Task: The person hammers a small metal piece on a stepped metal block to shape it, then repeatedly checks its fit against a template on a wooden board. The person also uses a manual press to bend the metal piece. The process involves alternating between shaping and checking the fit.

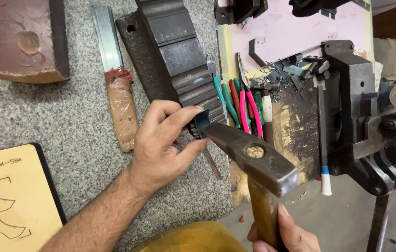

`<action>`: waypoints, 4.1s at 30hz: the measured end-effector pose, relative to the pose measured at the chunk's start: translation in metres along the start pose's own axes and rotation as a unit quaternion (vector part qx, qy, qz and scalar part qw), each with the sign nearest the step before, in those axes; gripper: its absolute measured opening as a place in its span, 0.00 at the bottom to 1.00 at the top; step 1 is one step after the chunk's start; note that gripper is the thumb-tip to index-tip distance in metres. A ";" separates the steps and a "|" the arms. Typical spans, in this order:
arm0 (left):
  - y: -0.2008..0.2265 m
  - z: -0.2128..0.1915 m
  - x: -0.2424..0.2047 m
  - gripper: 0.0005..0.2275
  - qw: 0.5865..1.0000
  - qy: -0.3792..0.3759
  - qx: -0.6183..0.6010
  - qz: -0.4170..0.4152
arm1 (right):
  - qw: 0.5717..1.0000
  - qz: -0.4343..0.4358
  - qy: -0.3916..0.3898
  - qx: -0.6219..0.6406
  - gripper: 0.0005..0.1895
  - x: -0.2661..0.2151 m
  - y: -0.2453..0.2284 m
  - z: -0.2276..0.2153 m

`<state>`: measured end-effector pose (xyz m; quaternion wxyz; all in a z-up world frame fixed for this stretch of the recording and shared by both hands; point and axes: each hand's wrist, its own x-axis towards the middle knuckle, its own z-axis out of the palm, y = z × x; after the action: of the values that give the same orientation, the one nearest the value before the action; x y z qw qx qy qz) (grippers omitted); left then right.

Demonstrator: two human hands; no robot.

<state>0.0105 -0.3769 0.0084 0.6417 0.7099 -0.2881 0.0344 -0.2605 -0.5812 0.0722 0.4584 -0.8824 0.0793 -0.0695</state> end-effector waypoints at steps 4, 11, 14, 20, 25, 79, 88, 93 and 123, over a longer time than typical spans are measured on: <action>-0.001 -0.001 -0.001 0.26 1.000 0.007 0.002 0.001 | 0.956 0.247 0.150 0.054 0.27 -0.006 0.008 0.005; 0.001 -0.002 0.001 0.25 1.000 -0.003 -0.005 0.006 | 0.942 0.312 0.120 0.032 0.24 0.003 0.000 -0.002; 0.000 -0.002 -0.002 0.25 1.000 0.002 -0.008 0.002 | 0.907 0.374 0.190 -0.029 0.24 0.004 -0.004 0.005; 0.004 -0.002 0.002 0.26 1.000 0.008 -0.002 0.003 | 0.892 0.406 0.170 0.102 0.24 0.002 -0.004 -0.002; 0.004 -0.001 -0.006 0.25 1.000 0.007 0.001 -0.002 | 0.975 0.145 0.076 -0.153 0.31 -0.012 0.002 -0.002; 0.070 -0.251 -0.196 0.23 0.898 -0.024 0.413 -0.149 | 0.909 -0.268 -0.075 -0.309 0.24 0.061 -0.052 0.128; 0.028 -0.277 -0.194 0.04 0.942 -0.070 0.327 -0.026 | 0.962 -0.162 -0.204 -0.083 0.10 0.036 -0.065 0.211; 0.020 -0.317 -0.192 0.09 0.954 -0.115 0.274 -0.027 | 0.980 -0.147 -0.108 -0.079 0.05 0.032 -0.063 0.230; 0.000 -0.332 -0.171 0.06 0.958 -0.214 0.181 0.063 | 0.967 -0.166 -0.029 -0.189 0.05 0.027 -0.067 0.250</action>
<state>-0.0251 -0.0058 -0.0055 0.4219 0.7854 -0.4521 -0.0265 -0.1807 -0.3494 -0.0139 0.2678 -0.9554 -0.0705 -0.1028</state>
